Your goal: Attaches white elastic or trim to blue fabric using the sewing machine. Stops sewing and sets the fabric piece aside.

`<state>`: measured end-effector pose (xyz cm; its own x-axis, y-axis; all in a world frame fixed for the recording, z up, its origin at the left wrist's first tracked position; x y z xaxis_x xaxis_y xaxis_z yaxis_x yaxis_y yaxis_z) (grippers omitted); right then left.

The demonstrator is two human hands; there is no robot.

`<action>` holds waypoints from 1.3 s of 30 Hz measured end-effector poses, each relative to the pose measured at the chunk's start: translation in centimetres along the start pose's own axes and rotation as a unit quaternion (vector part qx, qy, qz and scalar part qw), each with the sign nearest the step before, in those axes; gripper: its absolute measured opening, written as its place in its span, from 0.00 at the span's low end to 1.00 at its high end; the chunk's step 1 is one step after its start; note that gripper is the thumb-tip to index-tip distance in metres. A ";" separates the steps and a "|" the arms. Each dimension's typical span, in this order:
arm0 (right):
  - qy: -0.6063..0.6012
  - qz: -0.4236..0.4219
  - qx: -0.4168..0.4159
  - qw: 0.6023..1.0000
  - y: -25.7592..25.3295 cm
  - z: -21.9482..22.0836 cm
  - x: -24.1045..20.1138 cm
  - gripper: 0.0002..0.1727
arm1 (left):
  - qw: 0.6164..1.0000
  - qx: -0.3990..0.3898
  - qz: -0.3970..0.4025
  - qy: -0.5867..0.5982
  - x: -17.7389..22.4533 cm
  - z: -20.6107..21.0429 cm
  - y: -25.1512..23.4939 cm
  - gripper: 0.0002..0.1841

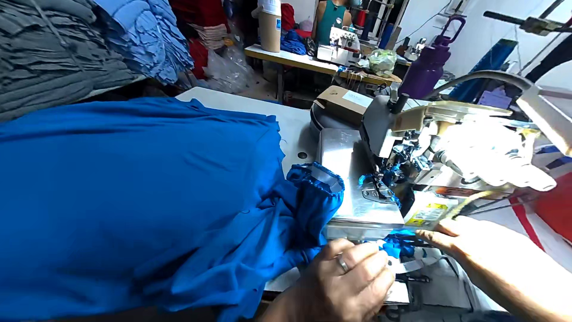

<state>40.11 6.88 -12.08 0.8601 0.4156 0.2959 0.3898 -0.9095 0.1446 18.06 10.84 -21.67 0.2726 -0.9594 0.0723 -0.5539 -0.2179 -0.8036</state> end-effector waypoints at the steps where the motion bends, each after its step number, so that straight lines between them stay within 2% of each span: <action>1: 0.001 -0.010 0.017 1.000 0.0 0.3 -0.3 0.22 | 0.998 -0.059 0.027 0.002 0.1 0.6 -0.3 0.16; 3: 0.018 -0.019 0.056 0.998 -0.5 1.1 -0.9 0.22 | 0.985 -0.169 0.032 -0.027 0.2 1.4 -0.7 0.22; 5: 0.022 -0.017 0.041 0.999 -1.0 1.9 -1.3 0.21 | 0.976 -0.213 0.029 -0.041 0.5 2.2 -0.6 0.21; 7: 0.037 -0.015 0.011 0.999 -1.4 2.4 -1.4 0.19 | 0.979 -0.200 0.018 -0.023 0.5 2.7 -0.2 0.12; 8: 0.036 -0.018 0.008 0.999 -1.6 2.6 -1.4 0.17 | 0.983 -0.183 0.022 -0.002 0.5 2.6 -0.2 0.11; 12: 0.023 -0.023 -0.048 0.998 -2.4 2.8 -1.7 0.15 | 0.984 -0.152 0.048 0.074 0.9 2.0 0.0 0.12; 15: 0.013 -0.061 -0.060 0.996 -3.6 3.4 -2.0 0.10 | 0.984 -0.134 0.076 0.089 0.9 1.7 0.0 0.11; 17: -0.003 -0.071 -0.099 0.993 -4.3 3.7 -2.5 0.08 | 0.983 -0.129 0.101 0.087 1.2 1.7 -0.2 0.11; 18: 0.001 -0.065 -0.117 0.991 -4.7 3.7 -3.0 0.08 | 0.982 -0.127 0.112 0.088 1.4 1.7 -0.3 0.11; 21: 0.000 0.003 -0.272 0.962 -5.8 2.7 -4.5 0.10 | 0.980 -0.129 0.125 0.091 2.2 1.8 -0.6 0.12; 23: -0.005 0.028 -0.333 0.943 -6.4 2.3 -4.8 0.11 | 0.978 -0.133 0.125 0.098 2.6 1.9 -0.8 0.12; 27: -0.018 0.069 -0.394 0.917 -7.2 2.6 -5.5 0.13 | 0.971 -0.151 0.133 0.129 3.4 2.5 -0.8 0.12; 29: -0.023 0.063 -0.412 0.909 -7.4 2.5 -5.4 0.13 | 0.970 -0.154 0.131 0.138 3.9 2.7 -0.7 0.12; 31: -0.055 0.041 -0.386 0.920 -6.8 2.3 -4.4 0.12 | 0.973 -0.141 0.125 0.132 4.3 2.6 -0.8 0.11; 33: -0.091 0.036 -0.306 0.947 -5.4 1.7 -2.8 0.10 | 0.977 -0.124 0.121 0.126 4.5 2.4 -1.0 0.11; 36: -0.081 0.050 -0.214 0.972 -2.6 0.0 -0.6 0.14 | 0.981 -0.114 0.111 0.115 5.3 2.0 -1.2 0.11; 39: -0.041 0.013 -0.052 0.998 -0.9 -0.5 0.3 0.11 | 0.982 -0.114 0.108 0.104 6.1 2.1 -1.4 0.10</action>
<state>39.81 7.82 -11.62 0.8952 0.3858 0.2233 0.3343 -0.9124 0.2362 22.16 5.67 -21.29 -0.0246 -0.9983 0.0522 -0.7492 -0.0162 -0.6622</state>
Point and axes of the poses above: each hand's wrist, its own y-axis away from the middle knuckle, its own z-axis out of the palm, x = y × z, the point moved 3 cm from there along -y, towards the middle knuckle, and after that the axes turned 15 degrees about -x, right-handed, at the moved point
